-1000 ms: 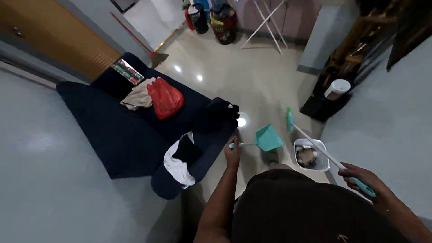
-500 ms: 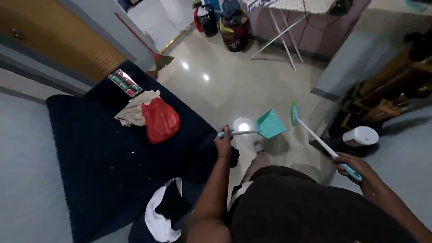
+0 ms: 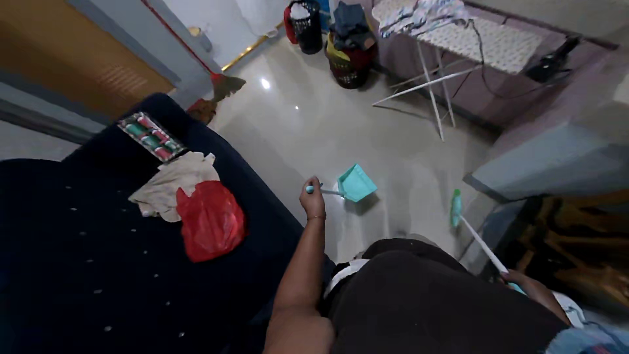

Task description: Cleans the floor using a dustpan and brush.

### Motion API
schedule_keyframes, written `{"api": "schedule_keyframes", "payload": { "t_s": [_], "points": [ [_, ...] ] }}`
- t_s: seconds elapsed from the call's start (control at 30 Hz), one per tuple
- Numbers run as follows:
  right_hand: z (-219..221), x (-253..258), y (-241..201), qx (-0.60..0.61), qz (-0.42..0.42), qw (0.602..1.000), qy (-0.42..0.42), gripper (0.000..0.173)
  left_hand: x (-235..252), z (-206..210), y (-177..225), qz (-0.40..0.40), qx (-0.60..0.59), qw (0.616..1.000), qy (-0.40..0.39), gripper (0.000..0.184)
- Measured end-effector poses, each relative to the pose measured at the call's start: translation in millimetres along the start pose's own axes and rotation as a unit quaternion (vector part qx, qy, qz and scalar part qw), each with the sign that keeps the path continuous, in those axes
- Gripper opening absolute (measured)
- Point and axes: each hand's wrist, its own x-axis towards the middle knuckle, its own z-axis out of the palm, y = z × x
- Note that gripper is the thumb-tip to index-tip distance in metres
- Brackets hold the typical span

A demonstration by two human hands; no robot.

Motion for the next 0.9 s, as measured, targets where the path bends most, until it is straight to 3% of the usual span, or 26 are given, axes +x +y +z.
{"api": "schedule_keyframes", "payload": {
  "t_s": [0.1,0.2,0.27,0.33,0.4,0.57,0.73,0.9],
  "points": [
    [20,57,-57,-0.016,0.011,1.000,-0.009,0.007,49,14,13,0.009,0.007,0.999,0.034,0.036],
    [65,67,-171,-0.032,0.020,0.998,-0.055,0.007,95,19,23,-0.018,-0.029,0.994,0.101,0.036],
    [134,55,-269,-0.123,0.093,0.985,0.073,0.012,115,21,34,-0.041,-0.059,0.984,0.163,0.038],
    [140,128,-305,-0.116,0.075,0.990,-0.040,0.009,130,19,57,-0.067,-0.084,0.969,0.222,0.041],
    [176,198,-353,-0.167,0.013,0.980,-0.109,0.010,156,22,84,-0.065,-0.103,0.953,0.278,0.040],
    [311,264,-484,-0.342,-0.064,0.923,-0.164,0.010,204,28,89,-0.071,-0.127,0.921,0.361,0.038],
    [448,293,-575,-0.346,-0.116,0.903,-0.228,0.043,297,15,86,-0.100,-0.131,0.890,0.425,0.038],
    [555,278,-638,-0.364,-0.181,0.883,-0.236,0.050,437,-4,110,-0.116,-0.092,0.895,0.421,0.040]
  ]
}}
